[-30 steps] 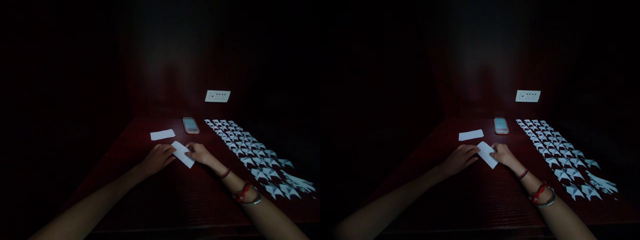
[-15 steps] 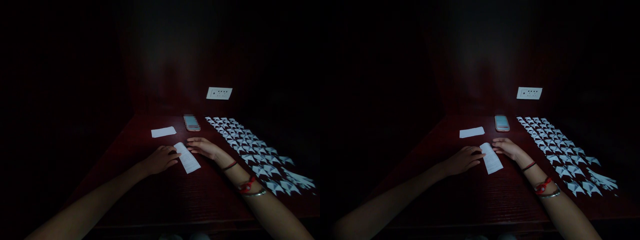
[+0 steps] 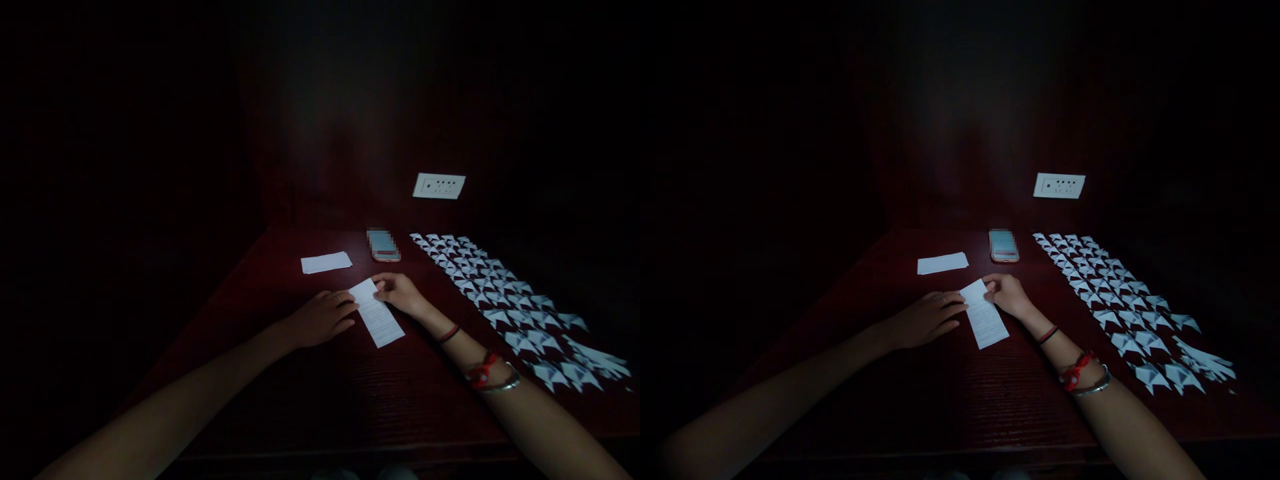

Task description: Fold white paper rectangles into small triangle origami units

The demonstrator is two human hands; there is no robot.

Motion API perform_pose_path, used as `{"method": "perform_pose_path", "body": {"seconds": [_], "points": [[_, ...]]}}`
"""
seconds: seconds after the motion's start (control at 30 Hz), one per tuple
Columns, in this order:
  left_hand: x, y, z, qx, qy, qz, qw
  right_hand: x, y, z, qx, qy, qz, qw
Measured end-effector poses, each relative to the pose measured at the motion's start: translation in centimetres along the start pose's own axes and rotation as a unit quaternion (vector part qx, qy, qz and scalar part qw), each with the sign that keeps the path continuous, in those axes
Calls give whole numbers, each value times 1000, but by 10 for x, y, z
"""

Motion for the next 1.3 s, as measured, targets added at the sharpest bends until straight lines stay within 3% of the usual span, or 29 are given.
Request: {"method": "perform_pose_path", "body": {"seconds": [0.13, 0.23, 0.37, 0.5, 0.9, 1.13, 1.3], "points": [[1, -4, 1, -13, 0, -20, 1000, 1, -31, 16, -127, 36, 162, 978], [1, -5, 1, -16, 3, -31, 999, 13, -54, 35, -232, 3, 228, 946], [-1, -5, 1, -10, 13, -31, 999, 29, -59, 46, -289, -49, 285, 913], [0, -10, 2, -14, 20, -31, 999, 34, -57, 49, -307, -65, 323, 893], [1, -19, 4, -24, 32, -27, 999, 31, -59, 54, -314, -105, 286, 899], [-4, -17, 2, -39, 38, -47, 997, 36, -55, 53, -314, -99, 324, 887], [5, -19, 3, -28, 30, -53, 998, 38, -54, 55, -325, -98, 338, 878]]}}
Point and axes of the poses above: each hand's wrist, its own z-axis away from the middle knuckle, its own x-axis out of the palm, y = z × x, the point moved 10 cm from there along -z, towards the middle knuckle, and after that the axes turned 11 degrees about x, right-handed, at the moved point
